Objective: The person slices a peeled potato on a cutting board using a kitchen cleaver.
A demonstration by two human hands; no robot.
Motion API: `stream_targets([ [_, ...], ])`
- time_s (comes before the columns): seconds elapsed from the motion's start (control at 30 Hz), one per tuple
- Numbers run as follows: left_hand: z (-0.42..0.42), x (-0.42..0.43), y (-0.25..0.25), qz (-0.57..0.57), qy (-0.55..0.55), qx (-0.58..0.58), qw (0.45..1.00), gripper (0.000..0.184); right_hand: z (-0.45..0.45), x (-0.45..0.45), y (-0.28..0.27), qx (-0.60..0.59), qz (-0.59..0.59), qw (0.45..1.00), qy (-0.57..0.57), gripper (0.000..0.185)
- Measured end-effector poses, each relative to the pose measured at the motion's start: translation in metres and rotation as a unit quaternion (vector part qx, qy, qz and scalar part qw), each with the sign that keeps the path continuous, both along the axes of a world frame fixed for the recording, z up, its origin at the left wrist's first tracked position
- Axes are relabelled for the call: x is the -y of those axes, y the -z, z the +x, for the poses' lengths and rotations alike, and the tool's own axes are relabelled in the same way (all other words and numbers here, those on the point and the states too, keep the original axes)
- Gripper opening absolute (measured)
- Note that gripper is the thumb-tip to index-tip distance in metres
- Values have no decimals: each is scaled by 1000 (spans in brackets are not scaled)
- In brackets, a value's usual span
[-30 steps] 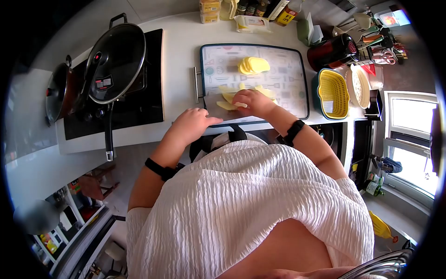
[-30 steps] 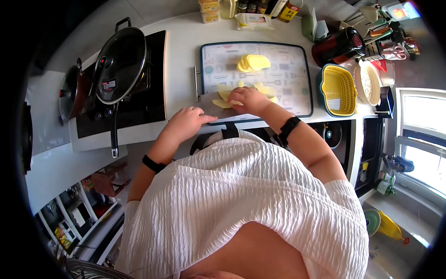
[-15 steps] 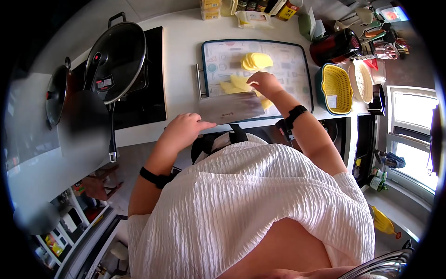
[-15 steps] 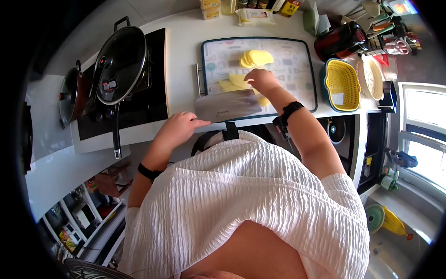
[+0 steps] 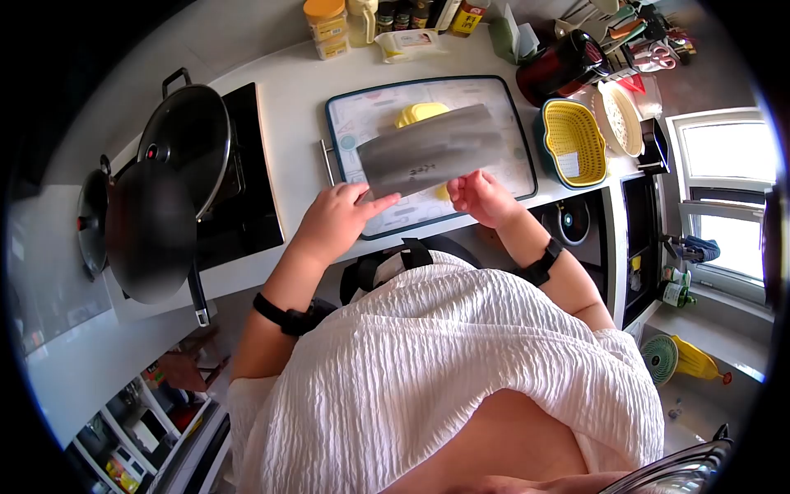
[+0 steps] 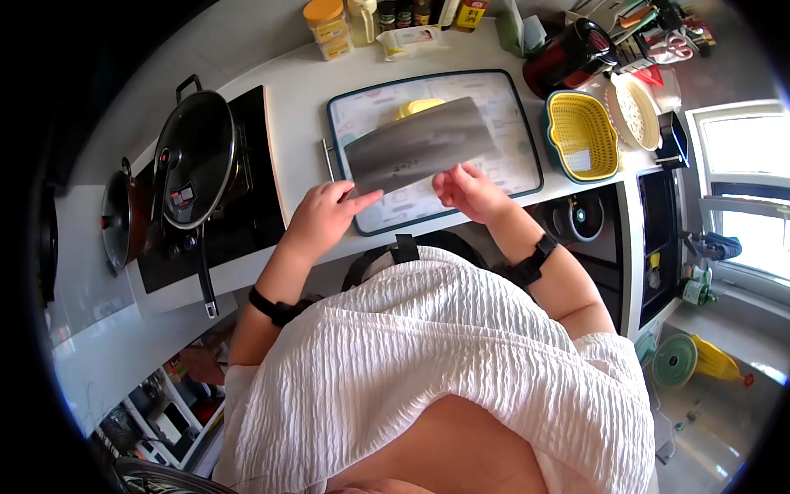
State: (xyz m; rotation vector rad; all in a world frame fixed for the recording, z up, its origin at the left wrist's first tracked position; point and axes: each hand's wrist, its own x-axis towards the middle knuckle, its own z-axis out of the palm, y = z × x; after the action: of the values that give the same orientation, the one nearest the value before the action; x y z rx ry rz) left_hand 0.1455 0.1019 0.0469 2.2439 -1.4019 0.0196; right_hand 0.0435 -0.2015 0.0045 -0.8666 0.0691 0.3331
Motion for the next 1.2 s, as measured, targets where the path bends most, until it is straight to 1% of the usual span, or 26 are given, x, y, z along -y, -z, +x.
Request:
stream_targets([
  [0.03,4,7,-6,-14,26,20,999,51,2,-1,-3,-37,-13,999,30,40],
  [0.07,8,14,-14,27,55,4,998,52,5,0,-9,-73,-25,995,59,38],
  [0.1,11,18,-21,29,60,1,998,51,7,0,-17,-109,-35,989,88,36],
  [0.13,14,23,-28,30,66,-2,997,50,7,-1,-23,-130,-15,984,120,32],
  [0.17,17,28,-38,32,71,-5,997,50,4,3,-25,-125,-5,983,132,32],
  [0.2,21,25,-67,22,66,-51,996,50,1,11,-26,-119,5,982,145,32],
  [0.23,22,15,-101,-11,54,-58,997,50,-5,19,-25,-116,15,980,159,32],
  [0.27,22,5,-142,-78,64,-71,992,43,-11,30,-23,-97,3,981,170,30],
  [0.3,16,-12,-176,-152,67,-65,984,26,-16,38,-22,-88,-11,977,193,27],
  [0.33,26,-55,-157,-344,183,-12,921,14,-21,45,-23,-92,-23,972,215,26],
  [0.37,27,-75,-164,-400,206,19,893,15,-26,51,-23,-97,-36,966,236,24],
  [0.43,1,-69,-213,-422,192,42,885,16,-35,65,-22,-110,-26,963,247,23],
  [0.47,-8,-57,-229,-426,205,52,880,17,-39,73,-20,-116,-21,961,249,22],
  [0.57,-20,-22,-239,-435,244,65,864,19,-46,95,-11,-108,15,972,206,21],
  [0.63,-27,-5,-240,-439,251,69,860,20,-45,102,-14,-118,13,971,207,22],
  [0.7,-33,9,-239,-444,248,74,858,22,-43,109,-16,-122,0,971,204,22],
  [0.8,-43,26,-237,-449,240,75,857,24,-39,122,-13,-102,-1,980,170,23],
  [0.9,-51,37,-235,-455,227,77,858,27,-35,125,-22,-124,-24,973,191,23],
  [1.0,-56,41,-234,-462,210,79,858,29,-34,130,-21,-129,-44,973,185,24],
  [1.13,-57,28,-231,-478,155,83,861,33,-31,136,-11,-128,-60,978,155,26],
  [1.2,-49,7,-222,-495,65,82,863,35,-26,137,-4,-129,-62,981,131,29],
])
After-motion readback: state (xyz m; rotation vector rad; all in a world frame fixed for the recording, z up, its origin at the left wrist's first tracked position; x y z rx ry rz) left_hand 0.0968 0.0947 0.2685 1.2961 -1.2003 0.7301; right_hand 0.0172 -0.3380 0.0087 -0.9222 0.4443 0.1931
